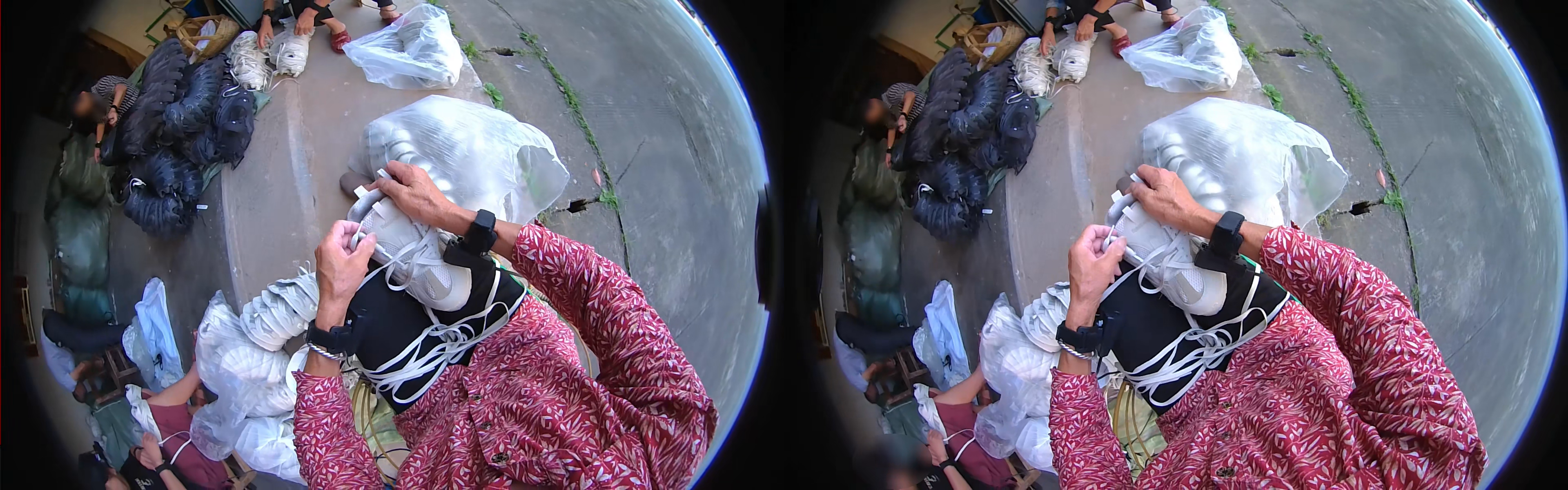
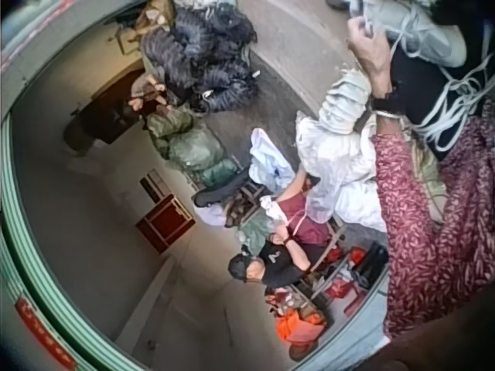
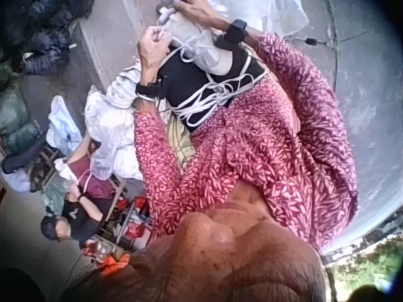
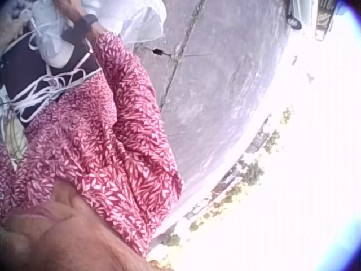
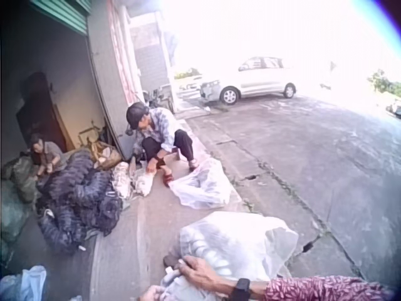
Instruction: Insert laces into a white athletic shoe upper.
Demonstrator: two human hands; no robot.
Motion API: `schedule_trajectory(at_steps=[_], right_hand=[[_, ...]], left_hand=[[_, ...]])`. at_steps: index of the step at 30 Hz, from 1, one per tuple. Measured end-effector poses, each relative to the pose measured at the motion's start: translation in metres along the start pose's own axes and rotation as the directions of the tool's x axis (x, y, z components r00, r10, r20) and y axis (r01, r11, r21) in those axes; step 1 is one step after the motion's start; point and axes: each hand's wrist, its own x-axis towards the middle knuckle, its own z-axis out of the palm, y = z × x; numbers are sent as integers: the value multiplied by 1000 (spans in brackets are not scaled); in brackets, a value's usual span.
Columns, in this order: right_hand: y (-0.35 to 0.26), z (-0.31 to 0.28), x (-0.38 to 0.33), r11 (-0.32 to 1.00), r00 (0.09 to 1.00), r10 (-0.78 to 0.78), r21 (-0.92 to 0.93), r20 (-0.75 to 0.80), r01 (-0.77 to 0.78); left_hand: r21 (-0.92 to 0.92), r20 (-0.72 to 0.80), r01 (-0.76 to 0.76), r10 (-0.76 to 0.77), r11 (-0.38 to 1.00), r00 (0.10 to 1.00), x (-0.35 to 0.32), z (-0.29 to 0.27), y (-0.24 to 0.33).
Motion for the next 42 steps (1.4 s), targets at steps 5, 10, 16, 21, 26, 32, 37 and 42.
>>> schedule_trajectory(at_steps=[5,10,16,21,26,32,37,42], right_hand=[[17,-14,-3,883,976,183,416,119,-217],[15,-51,-1,676,942,294,660,165,-327],[2,-149,17,529,899,431,785,78,-322],[45,-290,11,519,788,521,855,-328,13],[76,-359,-17,581,744,526,813,-411,37],[44,-186,-39,806,912,409,479,-26,-348],[7,-78,-67,974,912,-25,216,410,-70],[-12,-51,-65,864,841,-433,-116,325,490]], left_hand=[[-167,-47,129,-139,978,989,-20,-3,8],[394,135,-80,29,916,990,-43,-4,15],[574,136,-107,34,812,990,-53,-22,19],[775,-35,2,40,631,999,-73,-73,-15],[798,-154,141,-27,586,988,-85,-100,-54],[326,-155,-53,109,944,982,-50,-19,11],[251,-55,-201,221,947,974,-37,27,27],[468,-15,-125,149,875,989,-36,32,32]])
